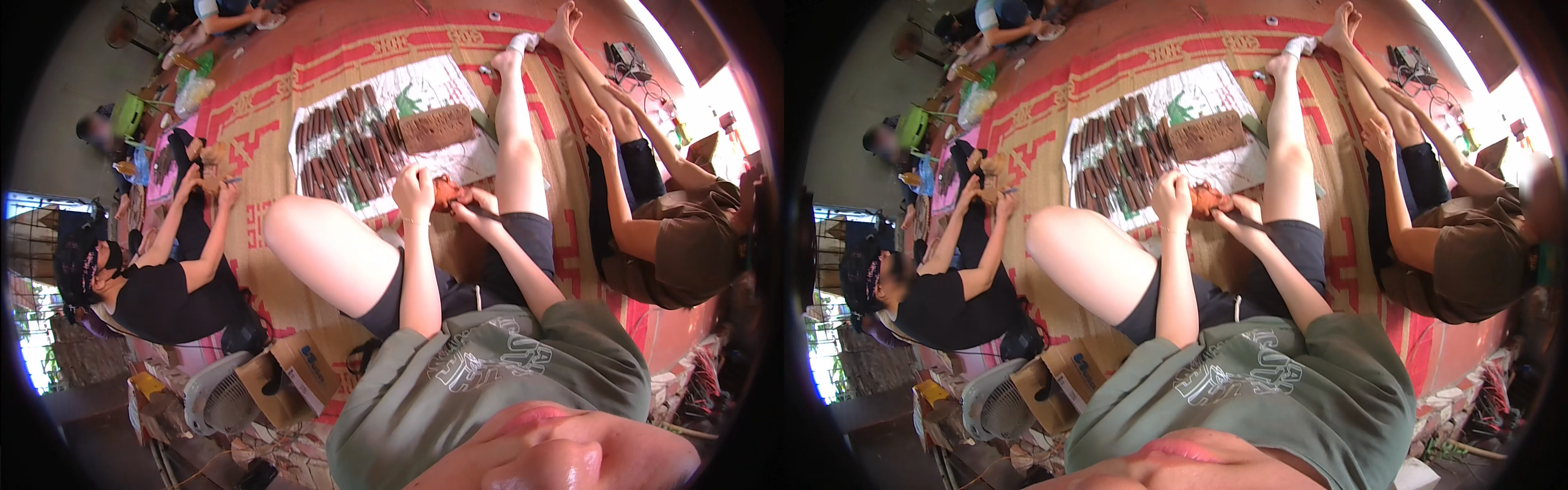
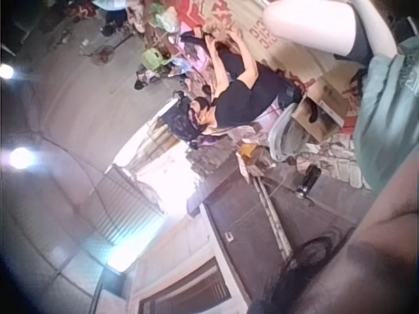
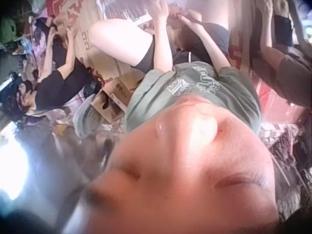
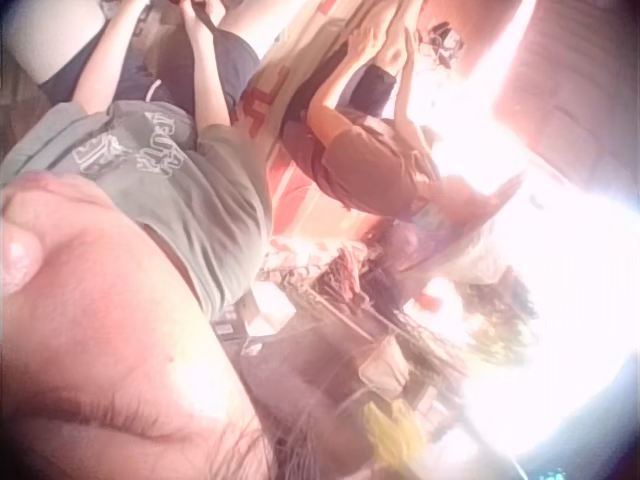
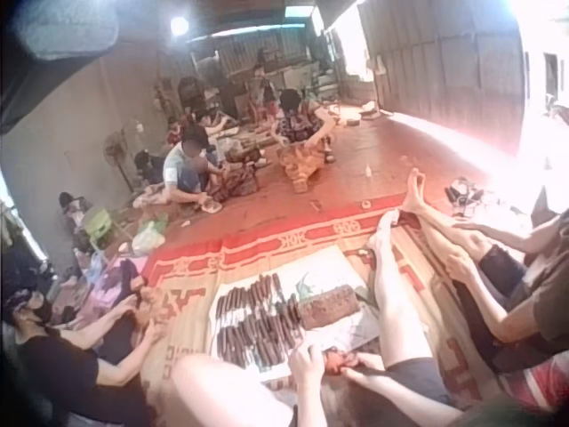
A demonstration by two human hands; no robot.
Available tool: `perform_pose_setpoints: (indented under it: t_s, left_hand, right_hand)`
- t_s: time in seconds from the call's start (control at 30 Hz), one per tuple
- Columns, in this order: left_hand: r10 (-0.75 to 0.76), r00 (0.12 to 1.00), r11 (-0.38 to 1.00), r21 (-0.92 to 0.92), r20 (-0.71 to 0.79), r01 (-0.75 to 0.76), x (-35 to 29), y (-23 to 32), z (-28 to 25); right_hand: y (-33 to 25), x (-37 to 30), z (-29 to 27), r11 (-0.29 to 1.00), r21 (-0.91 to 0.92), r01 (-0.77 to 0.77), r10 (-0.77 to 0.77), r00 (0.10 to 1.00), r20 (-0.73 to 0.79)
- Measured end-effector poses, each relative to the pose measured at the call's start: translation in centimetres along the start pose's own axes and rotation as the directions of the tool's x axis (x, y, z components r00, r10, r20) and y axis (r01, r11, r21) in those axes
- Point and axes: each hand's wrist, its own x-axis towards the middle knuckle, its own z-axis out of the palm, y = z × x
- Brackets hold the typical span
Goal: The person sits on a mat and uses a small knife to carve a reddish-brown wooden object. They hold the object in their left hand and carefully shape it with the knife in their right hand, occasionally rotating the piece to access different sides.
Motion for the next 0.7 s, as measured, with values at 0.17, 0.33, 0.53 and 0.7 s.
perform_pose_setpoints:
  t_s: [0.17, 0.33, 0.53, 0.7]
  left_hand:
    - [-0.074, 0.994, 0.997, 0.031, 0.083, 0.071, 0.2, 0.5, -0.2]
    - [-0.137, 0.987, 0.990, 0.029, 0.087, 0.135, 0.3, 0.2, -0.2]
    - [-0.092, 0.995, 0.996, -0.004, 0.047, 0.092, 0.3, 0.9, -0.2]
    - [-0.096, 0.995, 0.995, -0.017, 0.017, 0.096, 0.4, 0.5, -0.1]
  right_hand:
    - [-2.2, 1.8, 0.1, 0.998, 0.015, 0.067, -0.065, 0.989, -0.130]
    - [0.1, 0.7, 0.2, 0.994, 0.029, 0.102, -0.099, 0.992, -0.082]
    - [-2.1, 1.7, 0.3, 0.999, 0.024, 0.023, -0.020, 0.996, -0.092]
    - [0.0, 0.5, -0.1, 1.000, 0.008, 0.009, -0.009, 1.000, -0.016]
